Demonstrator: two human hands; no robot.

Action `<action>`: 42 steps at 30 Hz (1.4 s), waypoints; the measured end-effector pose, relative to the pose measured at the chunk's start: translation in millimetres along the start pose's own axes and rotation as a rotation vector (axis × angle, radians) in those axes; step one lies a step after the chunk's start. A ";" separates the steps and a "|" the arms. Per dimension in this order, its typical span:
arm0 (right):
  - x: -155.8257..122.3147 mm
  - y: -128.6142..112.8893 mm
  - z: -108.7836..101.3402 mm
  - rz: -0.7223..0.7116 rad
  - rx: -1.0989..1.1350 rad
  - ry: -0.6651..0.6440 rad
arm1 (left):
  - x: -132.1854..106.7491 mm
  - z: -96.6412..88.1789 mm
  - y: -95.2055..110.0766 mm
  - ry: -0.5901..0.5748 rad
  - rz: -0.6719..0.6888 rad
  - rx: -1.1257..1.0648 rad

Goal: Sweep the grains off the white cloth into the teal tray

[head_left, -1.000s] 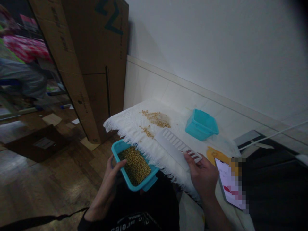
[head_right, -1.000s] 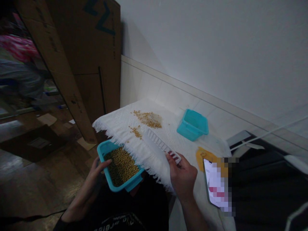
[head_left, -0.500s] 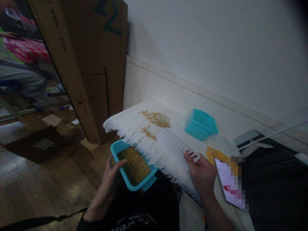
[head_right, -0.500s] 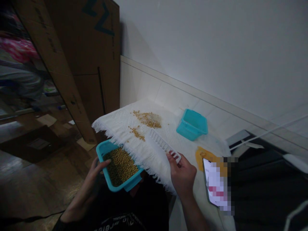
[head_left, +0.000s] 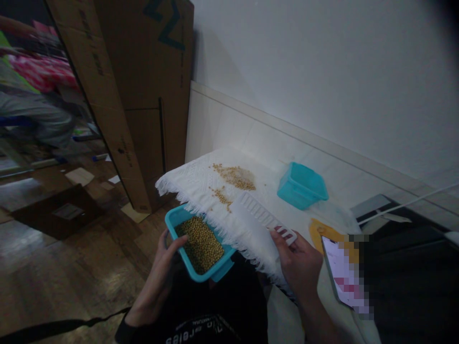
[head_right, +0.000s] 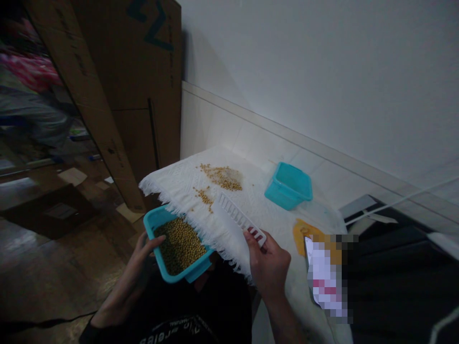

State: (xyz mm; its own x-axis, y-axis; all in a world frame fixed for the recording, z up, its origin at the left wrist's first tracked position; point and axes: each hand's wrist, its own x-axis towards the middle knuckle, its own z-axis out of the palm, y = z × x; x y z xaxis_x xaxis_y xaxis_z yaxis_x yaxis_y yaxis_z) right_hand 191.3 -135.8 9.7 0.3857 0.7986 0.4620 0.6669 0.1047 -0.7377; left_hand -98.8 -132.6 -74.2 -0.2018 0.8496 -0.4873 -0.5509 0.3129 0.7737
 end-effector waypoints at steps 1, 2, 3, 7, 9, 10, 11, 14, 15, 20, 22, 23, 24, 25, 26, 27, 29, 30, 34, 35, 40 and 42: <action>-2.5 -0.2 0.9 0.003 -0.003 0.017 | 0.1 1.9 0.7 0.025 0.000 0.013; -4.8 -0.6 2.1 0.004 -0.004 0.035 | 0.0 3.6 1.4 0.046 0.001 0.024; -6.8 -1.4 3.7 0.002 -0.003 0.050 | -0.1 5.0 2.1 0.058 0.001 0.032; -8.7 -8.8 11.6 -0.026 0.029 0.037 | -2.1 7.7 3.9 0.054 0.004 0.049; -6.4 -15.2 15.9 -0.057 0.053 0.018 | -3.5 8.3 5.1 0.050 0.017 0.043; -4.8 -18.6 18.1 -0.074 0.064 0.011 | -4.0 8.5 5.8 0.048 0.026 0.038; -3.3 -21.9 20.1 -0.090 0.073 0.006 | -4.3 8.7 6.7 0.046 0.031 0.037; -0.3 -28.9 25.0 -0.121 0.092 -0.003 | -3.9 8.2 8.9 0.041 0.012 0.050; -0.1 -29.6 26.0 -0.128 0.093 -0.004 | -3.4 7.8 9.3 0.039 0.002 0.057; -4.7 -20.4 27.5 -0.148 0.067 0.014 | -2.0 5.0 8.6 0.037 -0.003 0.049; -6.9 -15.4 27.7 -0.151 0.058 0.015 | -2.4 4.2 8.0 0.038 0.003 0.054; -7.6 -13.6 28.0 -0.151 0.057 0.013 | -2.7 3.9 7.7 0.037 0.005 0.062; -8.0 -12.5 28.3 -0.150 0.057 0.012 | -3.0 3.6 7.5 0.033 0.005 0.068; -8.0 -12.1 28.7 -0.149 0.059 0.010 | -3.3 3.5 7.4 0.027 0.007 0.072; -7.6 -12.2 29.3 -0.147 0.063 0.002 | -3.6 3.6 7.4 0.024 0.009 0.070; -6.9 -12.7 30.0 -0.147 0.068 -0.003 | -4.0 3.8 7.5 0.019 0.010 0.063; -4.7 -14.4 32.0 -0.161 0.082 -0.017 | -5.1 4.6 8.2 0.024 0.016 0.053; -3.5 -15.2 33.3 -0.175 0.091 -0.027 | -5.6 5.0 8.7 0.028 0.018 0.056; -1.6 -18.9 39.5 -0.269 0.122 -0.062 | -5.8 4.5 9.0 0.028 0.016 0.081; -2.2 -20.3 40.5 -0.291 0.125 -0.066 | -5.0 3.8 8.4 0.026 0.014 0.081; -6.0 -30.2 37.4 -0.320 0.126 -0.088 | 0.0 0.3 3.7 0.037 0.016 0.061; -4.5 -32.1 33.8 -0.290 0.129 -0.055 | -0.2 0.5 3.3 0.031 0.018 0.065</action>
State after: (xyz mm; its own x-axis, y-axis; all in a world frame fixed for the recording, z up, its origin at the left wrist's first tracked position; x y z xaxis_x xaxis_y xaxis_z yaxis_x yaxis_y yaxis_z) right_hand 146.6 -122.6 14.7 0.1542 0.7549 0.6375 0.6562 0.4041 -0.6372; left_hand -100.1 -131.6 -71.4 -0.2368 0.8418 -0.4850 -0.4938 0.3256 0.8063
